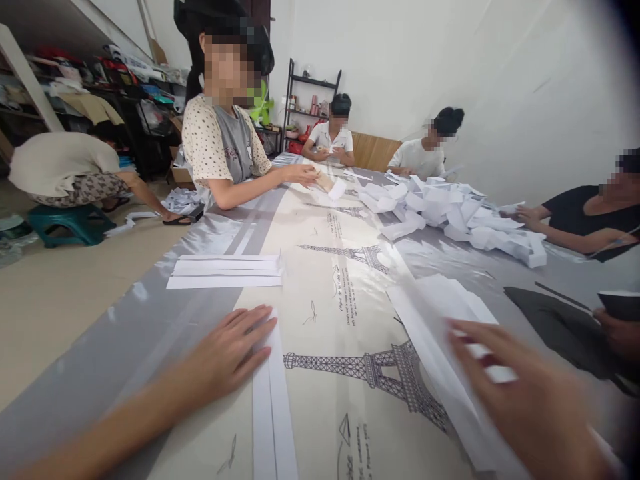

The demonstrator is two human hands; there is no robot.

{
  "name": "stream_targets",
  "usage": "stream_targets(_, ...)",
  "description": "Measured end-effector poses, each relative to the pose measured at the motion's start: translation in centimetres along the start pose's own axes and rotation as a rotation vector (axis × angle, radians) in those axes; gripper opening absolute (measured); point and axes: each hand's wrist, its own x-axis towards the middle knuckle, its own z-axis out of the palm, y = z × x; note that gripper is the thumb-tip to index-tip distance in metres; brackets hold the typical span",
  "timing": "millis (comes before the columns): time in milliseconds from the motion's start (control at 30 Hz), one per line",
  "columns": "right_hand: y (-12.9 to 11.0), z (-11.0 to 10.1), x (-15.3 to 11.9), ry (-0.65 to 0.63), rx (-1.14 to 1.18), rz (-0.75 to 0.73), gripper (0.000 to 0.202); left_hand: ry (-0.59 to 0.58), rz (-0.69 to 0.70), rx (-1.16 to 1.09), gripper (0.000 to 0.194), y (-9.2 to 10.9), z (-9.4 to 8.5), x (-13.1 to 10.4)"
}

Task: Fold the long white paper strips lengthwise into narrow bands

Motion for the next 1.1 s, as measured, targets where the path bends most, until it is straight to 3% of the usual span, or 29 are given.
stream_targets(100,-5.7,2.4,-2.0,-0.246,0.151,-0.284,0.034,-0.008,-0.017,0.016,0.045,0.0,0.5,-0.1)
stream_targets(167,-7.4,3.3,-2.7,-0.465,0.235,-0.403,0.036,-0.016,-0.015,0.036,0.047,-0.1,0.7,-0.1)
stream_targets(200,-7.4,3.5,-2.7,-0.498,0.255,-0.374,0.037,-0.022,-0.010,0.044,0.047,-0.1,0.7,-0.1)
stream_targets(267,-6.5,3.5,-2.2,-0.483,0.266,-0.268,0.038,-0.027,0.001,0.047,0.047,-0.2,0.6,0.0)
stream_targets(367,-4.2,3.6,-0.9,-0.353,0.194,-0.139,0.047,-0.012,0.004,0.030,0.047,-0.2,0.4,0.0)
stream_targets(467,-3.1,4.8,-0.2,-0.389,0.102,-0.149,0.052,0.000,0.006,0.025,0.046,-0.1,0.2,0.0)
stream_targets(633,-5.1,6.4,-1.6,-0.518,0.097,-0.291,0.054,0.009,0.005,0.011,0.044,-0.1,0.1,-0.1)
stream_targets(900,-8.0,6.0,-2.9,-0.632,0.182,-0.412,0.069,0.052,0.025,-0.010,0.042,0.4,-0.1,0.0)
stream_targets(1100,-8.1,5.7,-2.5,-0.613,0.290,-0.427,0.034,0.087,0.079,-0.037,0.038,0.6,-0.1,0.2)
